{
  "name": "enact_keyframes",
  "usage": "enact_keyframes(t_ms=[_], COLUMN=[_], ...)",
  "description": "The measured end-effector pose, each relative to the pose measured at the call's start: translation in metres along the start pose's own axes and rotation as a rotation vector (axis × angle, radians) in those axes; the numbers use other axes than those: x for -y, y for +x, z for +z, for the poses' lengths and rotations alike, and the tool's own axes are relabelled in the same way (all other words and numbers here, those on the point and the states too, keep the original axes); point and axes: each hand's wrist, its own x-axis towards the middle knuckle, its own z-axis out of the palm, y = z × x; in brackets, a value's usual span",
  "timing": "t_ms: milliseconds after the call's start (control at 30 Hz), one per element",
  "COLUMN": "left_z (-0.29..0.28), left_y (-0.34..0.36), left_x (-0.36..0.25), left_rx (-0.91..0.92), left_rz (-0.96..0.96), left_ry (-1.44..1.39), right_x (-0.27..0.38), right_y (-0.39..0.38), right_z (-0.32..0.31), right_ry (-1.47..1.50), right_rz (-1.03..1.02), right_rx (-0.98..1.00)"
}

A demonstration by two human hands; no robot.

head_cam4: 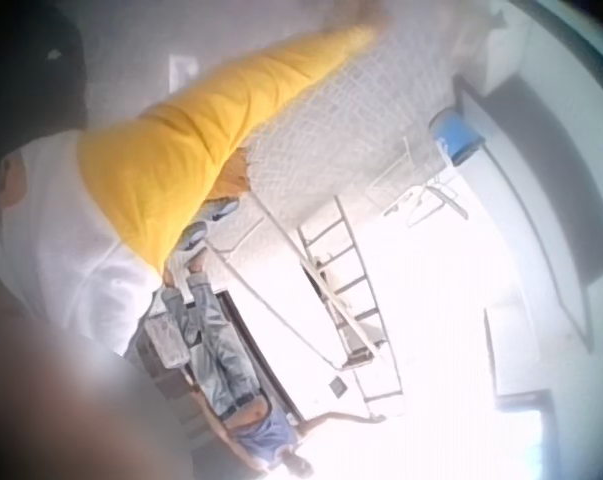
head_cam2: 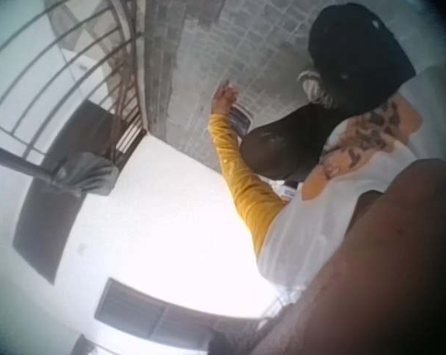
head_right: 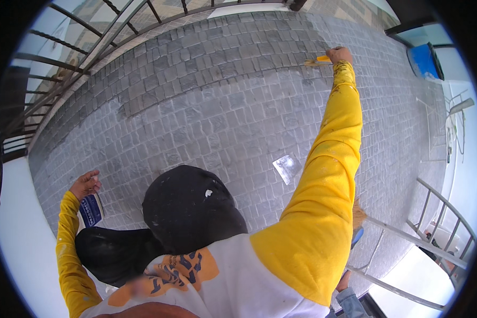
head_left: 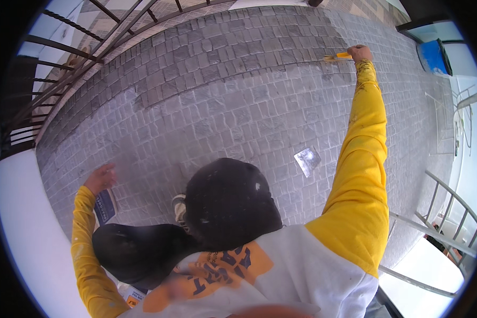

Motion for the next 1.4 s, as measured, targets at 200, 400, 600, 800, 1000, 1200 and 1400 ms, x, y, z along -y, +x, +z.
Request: enact_keyframes(t_ms=[200, 400, 600, 800, 1000, 1200, 1400], left_z=[0.002, 0.001, 0.005, 0.006, 0.013, 0.008, 0.007], left_y=[-0.005, -0.005, 0.0, 0.0, 0.0, -0.008, 0.009], left_x=[0.0, 0.0, -0.006, -0.011, -0.02, -0.006, -0.015], left_rx=[-0.029, -0.023, -0.009, 0.008, 0.008, -0.031, 0.043], left_rz=[-0.008, -0.019, -0.01, 0.0, 0.016, 0.017, -0.015], left_ry=[-0.001, -0.004, -0.005, 0.03, 0.078, 0.027, 0.126], right_x=[0.005, 0.031, 0.043, 0.073, 0.141, 0.11, 0.199], right_y=[0.002, -0.025, -0.026, -0.051, -0.113, -0.079, -0.13], right_z=[0.028, 0.025, 0.007, 0.043, 0.102, 0.057, 0.105], right_ry=[-0.322, -0.227, 0.4, -0.577, 0.459, 0.125, -0.065], right_rz=[-0.11, -0.205, -0.056, -0.399, -0.289, -0.114, -0.295], right_rx=[-0.166, 0.008, 0.287, -0.023, 0.267, -0.014, 0.038])
